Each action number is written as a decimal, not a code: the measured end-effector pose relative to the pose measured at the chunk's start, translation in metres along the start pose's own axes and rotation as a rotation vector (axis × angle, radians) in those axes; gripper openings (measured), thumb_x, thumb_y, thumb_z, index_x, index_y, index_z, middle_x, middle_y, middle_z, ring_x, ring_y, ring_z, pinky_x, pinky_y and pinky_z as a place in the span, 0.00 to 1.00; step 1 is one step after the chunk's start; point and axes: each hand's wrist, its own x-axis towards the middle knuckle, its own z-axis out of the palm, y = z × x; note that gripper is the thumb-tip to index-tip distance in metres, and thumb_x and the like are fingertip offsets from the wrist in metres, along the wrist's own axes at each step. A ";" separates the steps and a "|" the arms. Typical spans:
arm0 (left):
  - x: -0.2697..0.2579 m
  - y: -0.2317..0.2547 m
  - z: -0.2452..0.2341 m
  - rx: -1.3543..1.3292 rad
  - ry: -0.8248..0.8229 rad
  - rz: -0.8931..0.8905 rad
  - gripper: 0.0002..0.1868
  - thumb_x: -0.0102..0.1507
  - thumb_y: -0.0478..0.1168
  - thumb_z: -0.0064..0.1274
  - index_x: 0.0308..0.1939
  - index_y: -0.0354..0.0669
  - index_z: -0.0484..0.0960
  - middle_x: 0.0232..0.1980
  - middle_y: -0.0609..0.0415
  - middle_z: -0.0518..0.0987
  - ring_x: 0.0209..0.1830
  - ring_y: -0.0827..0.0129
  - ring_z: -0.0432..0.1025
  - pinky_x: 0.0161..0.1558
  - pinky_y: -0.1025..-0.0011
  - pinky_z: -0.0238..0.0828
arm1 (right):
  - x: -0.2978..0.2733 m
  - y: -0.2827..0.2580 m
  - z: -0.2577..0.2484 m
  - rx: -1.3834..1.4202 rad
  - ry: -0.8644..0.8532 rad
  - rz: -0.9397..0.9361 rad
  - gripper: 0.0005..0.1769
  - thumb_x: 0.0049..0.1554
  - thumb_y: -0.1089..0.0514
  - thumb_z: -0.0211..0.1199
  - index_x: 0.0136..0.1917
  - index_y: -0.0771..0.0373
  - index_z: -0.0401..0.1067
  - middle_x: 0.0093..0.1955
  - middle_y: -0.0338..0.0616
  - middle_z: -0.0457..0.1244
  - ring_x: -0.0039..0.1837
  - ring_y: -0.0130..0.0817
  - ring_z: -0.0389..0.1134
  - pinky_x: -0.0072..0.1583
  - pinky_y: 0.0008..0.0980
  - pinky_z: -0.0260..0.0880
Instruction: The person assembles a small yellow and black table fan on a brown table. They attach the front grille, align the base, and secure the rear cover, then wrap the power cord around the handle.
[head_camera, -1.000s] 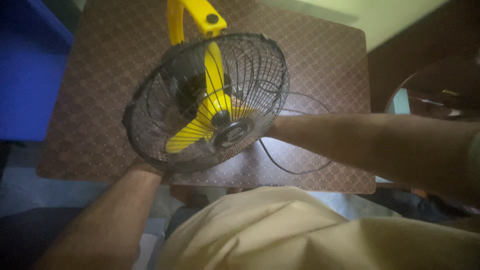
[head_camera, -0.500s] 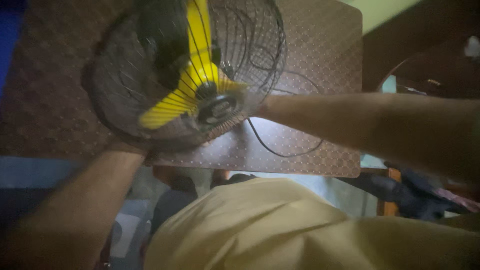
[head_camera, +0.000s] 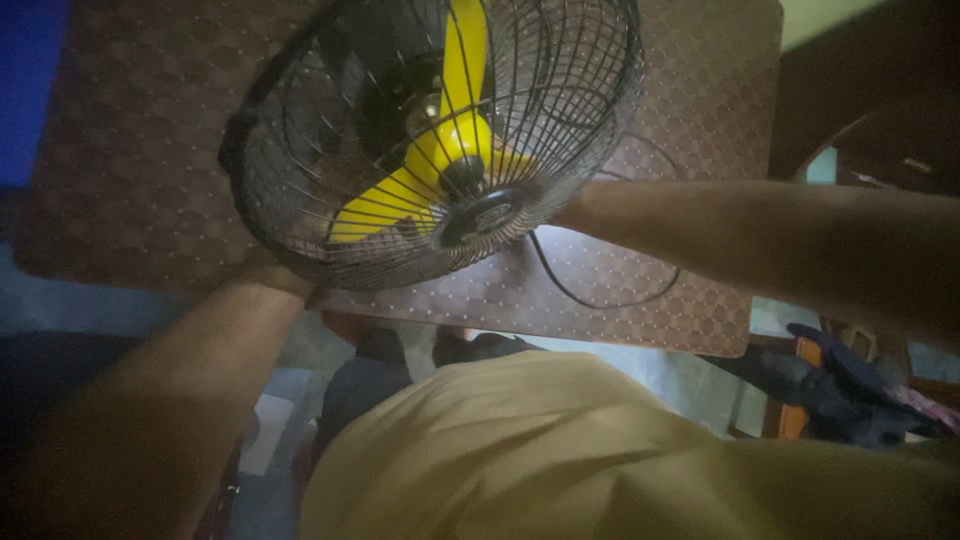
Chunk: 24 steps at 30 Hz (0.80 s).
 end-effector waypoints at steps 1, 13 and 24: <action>0.000 0.000 -0.001 0.000 0.004 0.004 0.50 0.54 0.61 0.63 0.75 0.47 0.62 0.76 0.50 0.65 0.76 0.60 0.59 0.75 0.60 0.54 | 0.000 0.000 -0.001 0.002 0.001 0.000 0.25 0.67 0.46 0.53 0.69 0.66 0.66 0.67 0.56 0.63 0.66 0.47 0.68 0.67 0.50 0.72; -0.014 -0.002 -0.011 0.006 0.038 0.022 0.48 0.56 0.59 0.62 0.75 0.46 0.62 0.76 0.50 0.66 0.75 0.60 0.60 0.75 0.61 0.54 | 0.001 0.007 -0.008 -0.016 0.033 -0.035 0.24 0.67 0.48 0.53 0.70 0.66 0.65 0.68 0.57 0.62 0.67 0.48 0.68 0.67 0.50 0.72; -0.001 0.002 0.001 0.009 0.032 0.037 0.46 0.57 0.57 0.62 0.75 0.46 0.62 0.75 0.51 0.66 0.75 0.61 0.61 0.75 0.62 0.55 | -0.017 0.008 -0.012 -0.075 0.044 -0.054 0.24 0.67 0.50 0.53 0.71 0.66 0.64 0.69 0.57 0.61 0.67 0.48 0.67 0.67 0.50 0.71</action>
